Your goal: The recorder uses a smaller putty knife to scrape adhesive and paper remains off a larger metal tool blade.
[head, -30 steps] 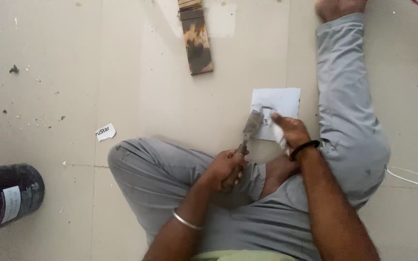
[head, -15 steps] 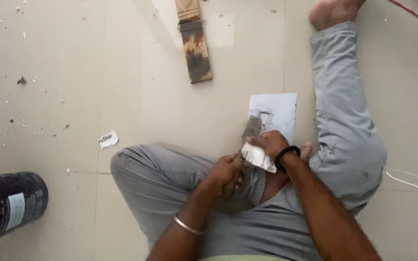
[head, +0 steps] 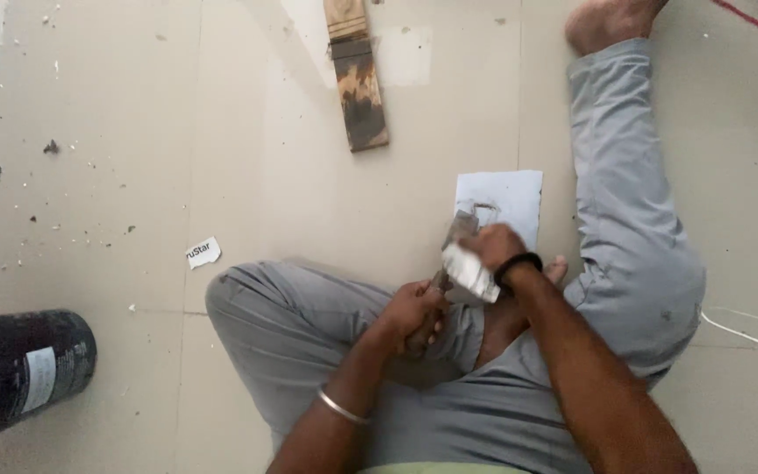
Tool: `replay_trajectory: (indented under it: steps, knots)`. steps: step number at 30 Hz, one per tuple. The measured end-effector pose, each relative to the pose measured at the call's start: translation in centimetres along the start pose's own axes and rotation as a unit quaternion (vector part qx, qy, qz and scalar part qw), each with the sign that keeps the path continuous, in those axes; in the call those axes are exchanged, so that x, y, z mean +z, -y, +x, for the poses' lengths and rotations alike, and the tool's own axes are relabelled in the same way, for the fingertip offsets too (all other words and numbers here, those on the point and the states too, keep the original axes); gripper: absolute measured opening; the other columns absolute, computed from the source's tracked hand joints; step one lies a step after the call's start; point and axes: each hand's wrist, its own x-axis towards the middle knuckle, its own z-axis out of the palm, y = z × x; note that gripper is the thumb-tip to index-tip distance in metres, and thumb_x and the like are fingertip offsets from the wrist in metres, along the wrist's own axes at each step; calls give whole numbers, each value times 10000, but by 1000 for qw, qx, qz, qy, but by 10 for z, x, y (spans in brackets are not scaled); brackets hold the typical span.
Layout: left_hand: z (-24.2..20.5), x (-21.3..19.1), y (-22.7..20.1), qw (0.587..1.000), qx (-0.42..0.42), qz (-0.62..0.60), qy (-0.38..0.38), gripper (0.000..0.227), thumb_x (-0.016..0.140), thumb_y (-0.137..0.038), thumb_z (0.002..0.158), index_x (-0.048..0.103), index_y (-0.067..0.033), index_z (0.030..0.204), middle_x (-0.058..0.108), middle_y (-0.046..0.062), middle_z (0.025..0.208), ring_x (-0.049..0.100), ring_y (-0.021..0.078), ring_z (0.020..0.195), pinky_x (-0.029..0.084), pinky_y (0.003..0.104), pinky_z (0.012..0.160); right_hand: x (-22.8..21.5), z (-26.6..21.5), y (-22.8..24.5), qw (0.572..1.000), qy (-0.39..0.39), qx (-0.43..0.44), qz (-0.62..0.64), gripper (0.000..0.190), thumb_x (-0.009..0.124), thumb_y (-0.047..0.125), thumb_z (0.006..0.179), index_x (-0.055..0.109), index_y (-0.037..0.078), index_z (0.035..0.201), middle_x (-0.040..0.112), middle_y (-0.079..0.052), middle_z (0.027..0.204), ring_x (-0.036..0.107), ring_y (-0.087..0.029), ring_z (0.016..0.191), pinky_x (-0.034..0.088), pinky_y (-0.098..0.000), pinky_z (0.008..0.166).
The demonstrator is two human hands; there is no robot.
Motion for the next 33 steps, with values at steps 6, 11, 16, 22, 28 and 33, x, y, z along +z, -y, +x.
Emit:
replay_trajectory:
  steps: [6, 11, 16, 22, 28, 33]
  knots:
    - [5, -4, 4, 1000, 1, -7, 20, 163, 582, -191, 999, 570, -30, 1022, 577, 73, 674, 552, 163, 501, 496, 308, 435, -8, 8, -13, 971, -187, -103, -104, 515, 752, 512, 903, 649, 92, 623, 602, -101, 647, 518, -228, 566, 426, -425, 581]
    - [-30, -10, -5, 998, 19, -55, 40, 293, 589, -248, 1010, 556, -69, 1240, 609, 18, 826, 578, 119, 580, 505, 287, 459, -48, 17, -39, 963, -245, -94, 52, 631, 707, 551, 951, 555, 56, 591, 520, -101, 554, 456, -202, 526, 398, -422, 538]
    - [-52, -23, 8, 994, 57, -82, 45, 448, 617, -245, 985, 522, -69, 1386, 592, 14, 809, 574, 107, 586, 503, 281, 448, -76, 19, -53, 930, -315, -110, 151, 644, 679, 491, 1024, 515, 18, 619, 488, -37, 571, 437, -167, 541, 380, -408, 544]
    - [-65, -28, 18, 990, 55, -124, -26, 468, 639, -203, 936, 519, -114, 1379, 610, 10, 804, 573, 125, 567, 476, 279, 424, -61, 32, -44, 939, -259, -140, 179, 374, 658, 380, 1045, 693, 28, 925, 686, -71, 831, 604, -154, 744, 518, -359, 708]
    - [-62, -17, 21, 990, 78, -97, -68, 438, 630, -199, 970, 527, -100, 1384, 616, 41, 805, 585, 137, 603, 506, 289, 475, -58, 4, -23, 956, -35, -264, 121, 795, 694, 487, 939, 443, 114, 1595, 537, -137, 1537, 534, -326, 1384, 423, -473, 1130]
    - [-50, -20, 28, 985, 103, -125, -54, 411, 615, -186, 966, 518, -82, 1352, 615, 48, 808, 590, 156, 601, 510, 316, 473, -45, 22, -48, 950, -279, -85, -109, 1193, 890, 469, 742, 206, -4, 1597, 302, -315, 1581, 321, -455, 1475, 301, -516, 1193]
